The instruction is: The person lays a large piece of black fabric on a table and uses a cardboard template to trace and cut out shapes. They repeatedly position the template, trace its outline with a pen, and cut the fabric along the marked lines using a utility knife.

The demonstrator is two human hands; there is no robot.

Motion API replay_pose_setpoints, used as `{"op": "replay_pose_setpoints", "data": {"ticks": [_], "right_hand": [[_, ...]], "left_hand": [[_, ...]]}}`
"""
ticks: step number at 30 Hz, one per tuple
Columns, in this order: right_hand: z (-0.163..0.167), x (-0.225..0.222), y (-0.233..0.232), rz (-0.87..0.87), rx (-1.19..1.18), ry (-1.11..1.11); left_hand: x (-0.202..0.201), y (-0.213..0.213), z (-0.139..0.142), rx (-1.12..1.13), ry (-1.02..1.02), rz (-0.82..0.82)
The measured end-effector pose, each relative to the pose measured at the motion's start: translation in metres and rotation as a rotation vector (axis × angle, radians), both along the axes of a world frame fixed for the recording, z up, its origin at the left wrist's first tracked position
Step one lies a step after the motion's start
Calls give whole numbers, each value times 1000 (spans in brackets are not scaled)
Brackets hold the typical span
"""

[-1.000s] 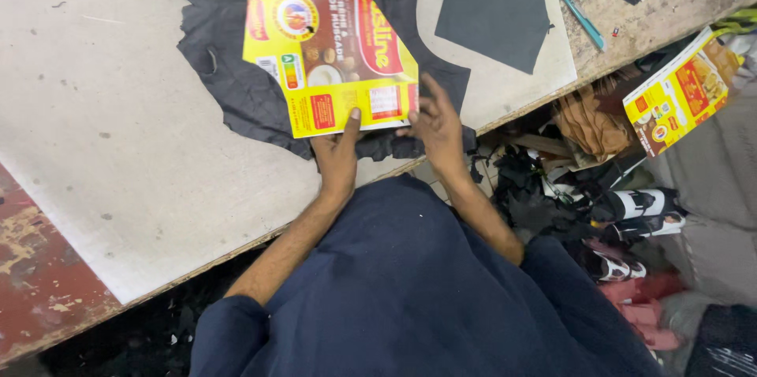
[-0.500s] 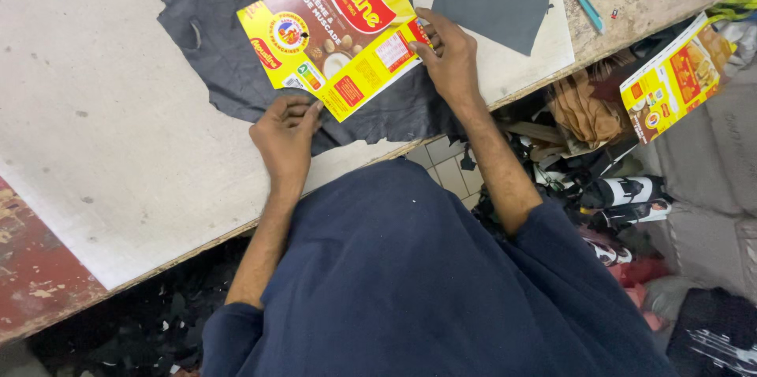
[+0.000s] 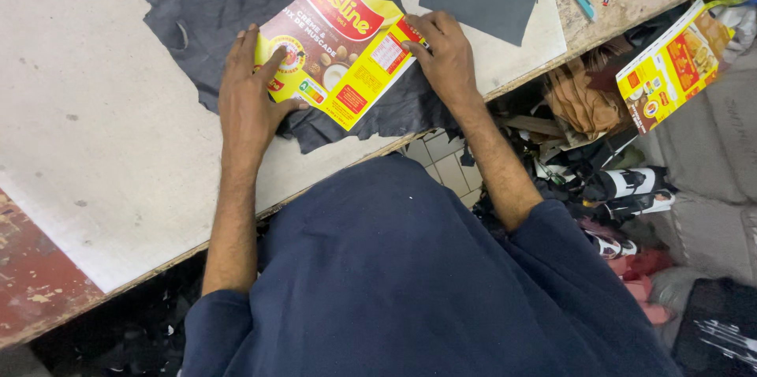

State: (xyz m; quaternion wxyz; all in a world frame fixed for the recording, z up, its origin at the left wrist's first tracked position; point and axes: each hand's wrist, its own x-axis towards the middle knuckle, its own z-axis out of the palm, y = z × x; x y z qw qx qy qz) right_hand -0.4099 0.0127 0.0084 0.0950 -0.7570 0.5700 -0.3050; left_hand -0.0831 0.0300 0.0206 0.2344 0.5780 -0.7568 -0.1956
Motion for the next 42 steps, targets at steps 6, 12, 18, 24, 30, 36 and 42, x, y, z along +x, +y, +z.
{"op": "replay_pose_setpoints", "data": {"ticks": [6,12,18,24,30,36,42], "right_hand": [[-9,26,49,-141,-21,217],[-16,40,74,-195,54,169],[-8,31,64,-185,113,140],[8,32,53,-158,254,142],[19,39,45,-197,431,162],[23,44,43,-127,392,283],[28,48,36,-91,412,332]], "left_hand": [[-4,3,11,30,-19,31],[-11,13,16,67,-21,51],[-13,19,9,49,-27,71],[-30,33,-5,-26,-205,74],[-46,36,-3,-42,-274,50],[-77,29,-2,-36,-395,96],[-113,24,-28,-4,-455,70]]}}
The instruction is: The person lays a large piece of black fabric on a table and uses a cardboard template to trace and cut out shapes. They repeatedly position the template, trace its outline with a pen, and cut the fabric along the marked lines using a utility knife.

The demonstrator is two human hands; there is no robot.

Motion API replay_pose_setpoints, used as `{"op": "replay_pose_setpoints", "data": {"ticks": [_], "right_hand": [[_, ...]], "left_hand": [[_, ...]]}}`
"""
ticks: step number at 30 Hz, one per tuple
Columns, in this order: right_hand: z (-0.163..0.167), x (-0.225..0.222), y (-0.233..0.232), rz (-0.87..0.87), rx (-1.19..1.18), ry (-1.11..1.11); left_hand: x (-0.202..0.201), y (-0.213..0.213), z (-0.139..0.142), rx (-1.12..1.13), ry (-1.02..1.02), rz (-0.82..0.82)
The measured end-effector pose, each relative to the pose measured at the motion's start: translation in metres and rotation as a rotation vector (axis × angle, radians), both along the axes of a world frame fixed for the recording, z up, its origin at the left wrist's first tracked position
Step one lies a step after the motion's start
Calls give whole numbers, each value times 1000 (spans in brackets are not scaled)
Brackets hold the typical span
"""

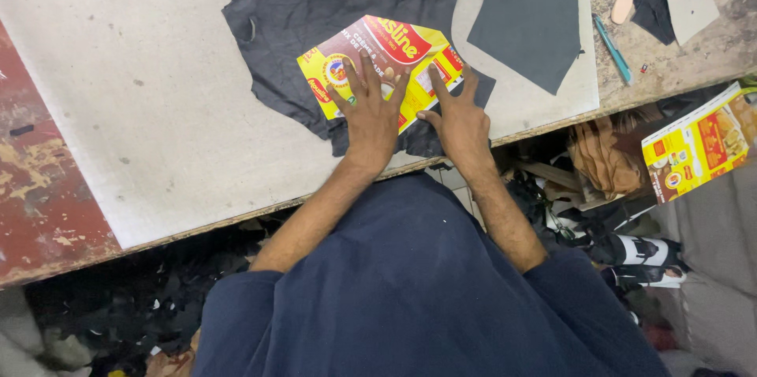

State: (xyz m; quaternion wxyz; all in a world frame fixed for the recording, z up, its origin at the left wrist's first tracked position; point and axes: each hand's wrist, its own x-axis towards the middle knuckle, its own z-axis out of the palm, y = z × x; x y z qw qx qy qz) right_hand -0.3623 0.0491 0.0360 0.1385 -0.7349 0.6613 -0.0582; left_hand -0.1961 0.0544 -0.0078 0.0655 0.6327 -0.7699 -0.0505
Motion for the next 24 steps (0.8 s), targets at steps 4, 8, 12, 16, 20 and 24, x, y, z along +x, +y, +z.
{"op": "replay_pose_setpoints", "data": {"ticks": [4,8,12,16,20,24], "right_hand": [[-1,-4,1,2,18,-11],[0,-9,0,19,14,-35],[1,-15,-1,62,33,-70],[-6,-51,1,163,43,-191],[-10,-167,-19,65,-123,-443],[-12,-295,-66,46,-448,28]], "left_hand": [[6,-13,-11,-67,40,8],[22,-25,-5,248,103,-13],[24,-33,13,201,32,-51],[14,-40,27,328,-46,-32],[4,-45,26,375,-88,-11],[4,-46,14,340,-129,-3]]}}
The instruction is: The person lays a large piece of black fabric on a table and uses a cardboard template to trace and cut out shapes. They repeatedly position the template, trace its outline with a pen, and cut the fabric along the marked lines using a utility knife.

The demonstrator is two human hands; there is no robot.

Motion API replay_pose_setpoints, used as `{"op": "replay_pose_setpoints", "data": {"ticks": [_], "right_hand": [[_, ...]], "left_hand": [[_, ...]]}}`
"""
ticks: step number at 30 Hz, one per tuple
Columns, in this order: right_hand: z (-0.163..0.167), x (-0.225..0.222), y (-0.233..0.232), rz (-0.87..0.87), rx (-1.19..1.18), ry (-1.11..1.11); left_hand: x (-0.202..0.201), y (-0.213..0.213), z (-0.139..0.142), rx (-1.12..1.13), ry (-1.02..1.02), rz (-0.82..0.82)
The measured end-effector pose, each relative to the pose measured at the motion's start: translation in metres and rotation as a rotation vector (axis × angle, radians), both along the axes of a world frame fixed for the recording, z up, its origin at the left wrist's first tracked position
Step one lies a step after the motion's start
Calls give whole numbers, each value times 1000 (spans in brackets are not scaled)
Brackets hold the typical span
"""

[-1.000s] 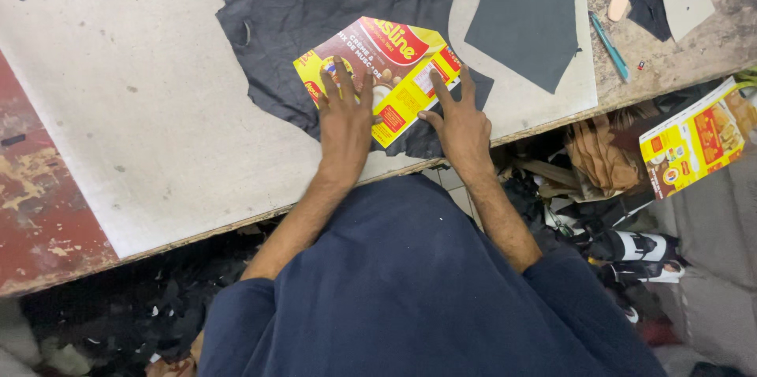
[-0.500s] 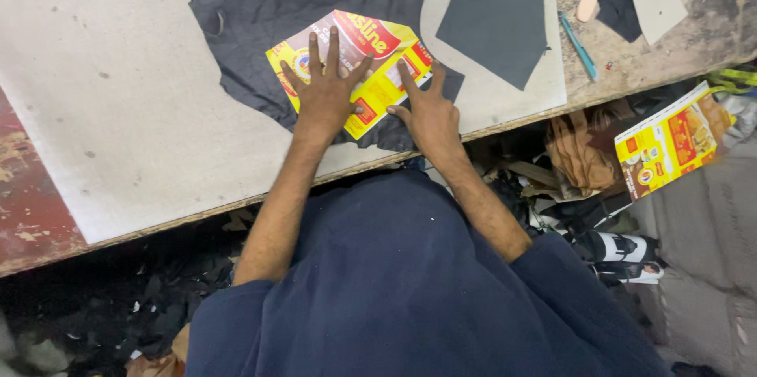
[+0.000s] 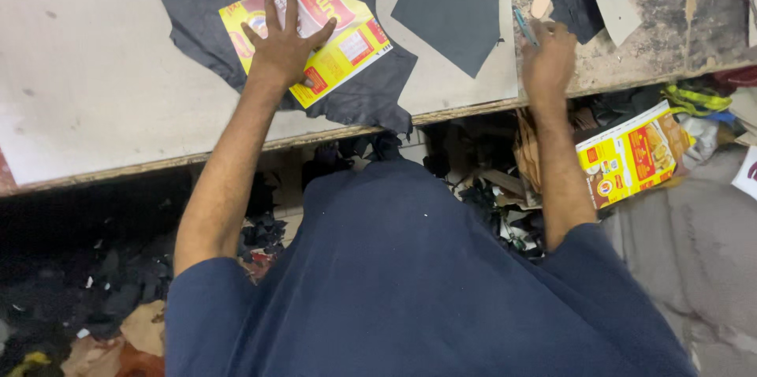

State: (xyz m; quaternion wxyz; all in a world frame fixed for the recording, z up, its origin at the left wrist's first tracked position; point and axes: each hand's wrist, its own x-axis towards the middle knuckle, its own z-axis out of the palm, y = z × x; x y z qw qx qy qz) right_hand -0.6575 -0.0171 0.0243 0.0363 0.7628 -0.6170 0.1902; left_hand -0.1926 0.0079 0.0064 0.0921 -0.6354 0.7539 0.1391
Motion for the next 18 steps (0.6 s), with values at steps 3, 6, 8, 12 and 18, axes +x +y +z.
{"op": "replay_pose_setpoints", "data": {"ticks": [3,6,8,12,18], "right_hand": [[-20,-35,-8,94,26,38],[-35,-39,-6,63,35,50],[-39,-36,-7,18,29,61],[-44,-28,-16,45,-95,81],[-56,-31,-31,-7,-73,-21]], "left_hand": [[3,1,-7,-49,-5,-1],[5,2,-10,-39,10,21],[6,1,-11,-45,4,23],[5,-1,-10,-17,-21,21],[7,-4,-12,-23,-63,-22]]}}
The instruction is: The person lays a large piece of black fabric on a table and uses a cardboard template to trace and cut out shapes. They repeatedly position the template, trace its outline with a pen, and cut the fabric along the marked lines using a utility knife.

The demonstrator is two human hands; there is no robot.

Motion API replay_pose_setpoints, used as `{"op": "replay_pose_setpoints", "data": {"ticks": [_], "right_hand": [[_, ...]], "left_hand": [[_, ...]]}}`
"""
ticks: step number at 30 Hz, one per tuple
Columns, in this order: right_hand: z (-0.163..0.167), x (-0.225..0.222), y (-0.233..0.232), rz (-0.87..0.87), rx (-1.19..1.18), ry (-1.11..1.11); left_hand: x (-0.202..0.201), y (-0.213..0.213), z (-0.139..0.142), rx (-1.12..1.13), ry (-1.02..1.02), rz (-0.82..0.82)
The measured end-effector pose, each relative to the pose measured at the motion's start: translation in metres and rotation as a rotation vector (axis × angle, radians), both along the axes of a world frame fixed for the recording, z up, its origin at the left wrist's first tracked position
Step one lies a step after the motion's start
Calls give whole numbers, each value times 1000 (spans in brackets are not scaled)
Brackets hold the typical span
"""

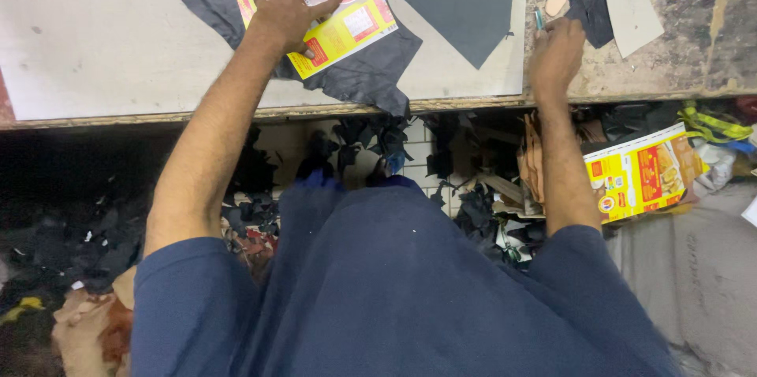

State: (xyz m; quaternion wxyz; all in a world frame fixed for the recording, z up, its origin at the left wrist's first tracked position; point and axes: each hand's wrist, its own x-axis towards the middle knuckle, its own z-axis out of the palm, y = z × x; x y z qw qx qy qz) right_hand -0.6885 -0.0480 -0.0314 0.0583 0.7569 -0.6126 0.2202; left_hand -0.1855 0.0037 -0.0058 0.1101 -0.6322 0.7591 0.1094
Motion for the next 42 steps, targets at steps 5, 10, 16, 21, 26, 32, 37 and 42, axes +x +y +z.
{"op": "replay_pose_setpoints", "data": {"ticks": [5,10,16,21,26,32,37,42], "right_hand": [[22,-2,-7,-116,318,-524],[39,117,70,457,159,-472],[48,285,101,936,118,-195],[46,315,89,1035,185,-58],[40,318,99,964,198,62],[40,327,97,959,184,130],[31,315,82,1013,204,134],[22,263,39,1035,157,153]], "left_hand": [[8,-6,1,-47,-14,-66],[14,-12,4,-54,-71,-143],[8,-17,7,-49,-134,-173],[3,-23,14,9,-191,-182],[-1,-24,18,56,-191,-172],[-10,-27,8,95,-206,-147],[-11,-24,-1,-17,-168,-186],[-9,-16,-7,4,-147,-179]]}}
